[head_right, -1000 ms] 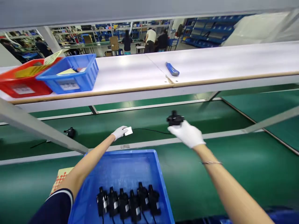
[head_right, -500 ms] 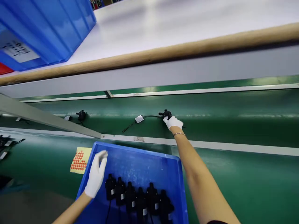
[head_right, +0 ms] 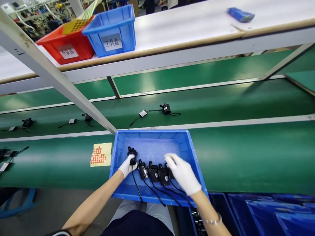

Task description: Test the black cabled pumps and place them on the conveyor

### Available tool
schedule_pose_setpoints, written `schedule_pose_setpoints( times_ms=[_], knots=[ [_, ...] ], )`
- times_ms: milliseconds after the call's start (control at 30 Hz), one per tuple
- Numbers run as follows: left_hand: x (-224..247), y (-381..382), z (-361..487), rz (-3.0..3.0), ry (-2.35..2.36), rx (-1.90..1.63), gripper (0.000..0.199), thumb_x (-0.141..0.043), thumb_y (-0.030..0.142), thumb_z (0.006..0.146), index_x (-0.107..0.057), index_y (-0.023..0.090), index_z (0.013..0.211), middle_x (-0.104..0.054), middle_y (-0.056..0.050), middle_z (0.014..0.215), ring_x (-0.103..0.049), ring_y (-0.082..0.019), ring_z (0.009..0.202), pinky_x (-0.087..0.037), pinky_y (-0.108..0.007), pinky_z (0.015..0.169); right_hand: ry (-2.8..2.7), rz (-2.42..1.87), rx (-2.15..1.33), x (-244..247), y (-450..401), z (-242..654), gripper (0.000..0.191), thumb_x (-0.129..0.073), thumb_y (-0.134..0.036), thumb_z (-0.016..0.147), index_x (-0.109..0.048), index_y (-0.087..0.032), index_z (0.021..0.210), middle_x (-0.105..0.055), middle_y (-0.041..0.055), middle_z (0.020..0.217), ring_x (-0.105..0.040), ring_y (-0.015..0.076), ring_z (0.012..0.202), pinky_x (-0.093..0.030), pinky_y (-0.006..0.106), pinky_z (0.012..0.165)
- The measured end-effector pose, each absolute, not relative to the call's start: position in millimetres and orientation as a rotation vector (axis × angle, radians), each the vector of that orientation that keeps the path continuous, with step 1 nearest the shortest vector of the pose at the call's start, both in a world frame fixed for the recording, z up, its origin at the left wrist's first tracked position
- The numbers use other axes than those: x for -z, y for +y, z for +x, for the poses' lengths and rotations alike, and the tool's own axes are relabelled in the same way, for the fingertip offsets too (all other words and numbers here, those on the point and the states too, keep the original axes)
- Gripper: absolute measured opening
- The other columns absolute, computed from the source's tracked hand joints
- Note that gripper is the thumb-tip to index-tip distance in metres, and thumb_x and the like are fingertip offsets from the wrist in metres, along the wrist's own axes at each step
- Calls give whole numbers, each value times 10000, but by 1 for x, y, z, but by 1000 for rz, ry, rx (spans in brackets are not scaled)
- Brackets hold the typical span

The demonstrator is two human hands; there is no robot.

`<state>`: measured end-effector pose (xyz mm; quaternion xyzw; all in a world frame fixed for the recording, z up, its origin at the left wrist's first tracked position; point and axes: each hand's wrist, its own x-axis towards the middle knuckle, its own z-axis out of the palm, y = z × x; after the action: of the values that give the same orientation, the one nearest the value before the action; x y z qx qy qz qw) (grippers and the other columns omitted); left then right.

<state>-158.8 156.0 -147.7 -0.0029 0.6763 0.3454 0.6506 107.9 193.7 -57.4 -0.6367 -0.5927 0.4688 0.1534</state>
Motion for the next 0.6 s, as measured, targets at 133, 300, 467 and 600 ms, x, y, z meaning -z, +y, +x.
schedule_pose_setpoints(
  times_ms=[133,300,467,600],
  knots=[
    [86,151,-162,79,1115,-926,295,-568,400,987,-543,137,1118,-641,-81,956,-554,-96,640,-429,-193,556,-1470,-1720,-1510,66,80,53,628,-406,-661,955,-641,-158,1248,-712,150,1241,-705,282,1136,-531,469,1049],
    [28,106,-138,199,621,-807,819,-717,815,753,-679,102,1152,-690,-153,1047,-668,-222,723,-531,-300,562,-1446,-1450,-1630,68,-10,-3,656,-348,-709,1014,-679,-169,1186,-729,147,1099,-716,245,1064,-570,382,993],
    [13,62,-118,249,245,-643,814,-546,790,918,-730,53,1212,-714,-220,1129,-722,-328,1022,-574,-442,903,-1471,-1368,-1618,52,-61,24,709,-259,-723,1049,-729,-197,980,-622,71,728,-620,192,680,-557,322,726],
    [3,49,-105,385,267,-666,752,-557,749,939,-700,87,1266,-717,-211,1110,-741,-288,897,-576,-387,816,-1443,-1476,-1620,29,-86,58,588,-340,-657,1060,-745,-231,1069,-644,78,844,-639,200,792,-543,323,822]
  ],
)
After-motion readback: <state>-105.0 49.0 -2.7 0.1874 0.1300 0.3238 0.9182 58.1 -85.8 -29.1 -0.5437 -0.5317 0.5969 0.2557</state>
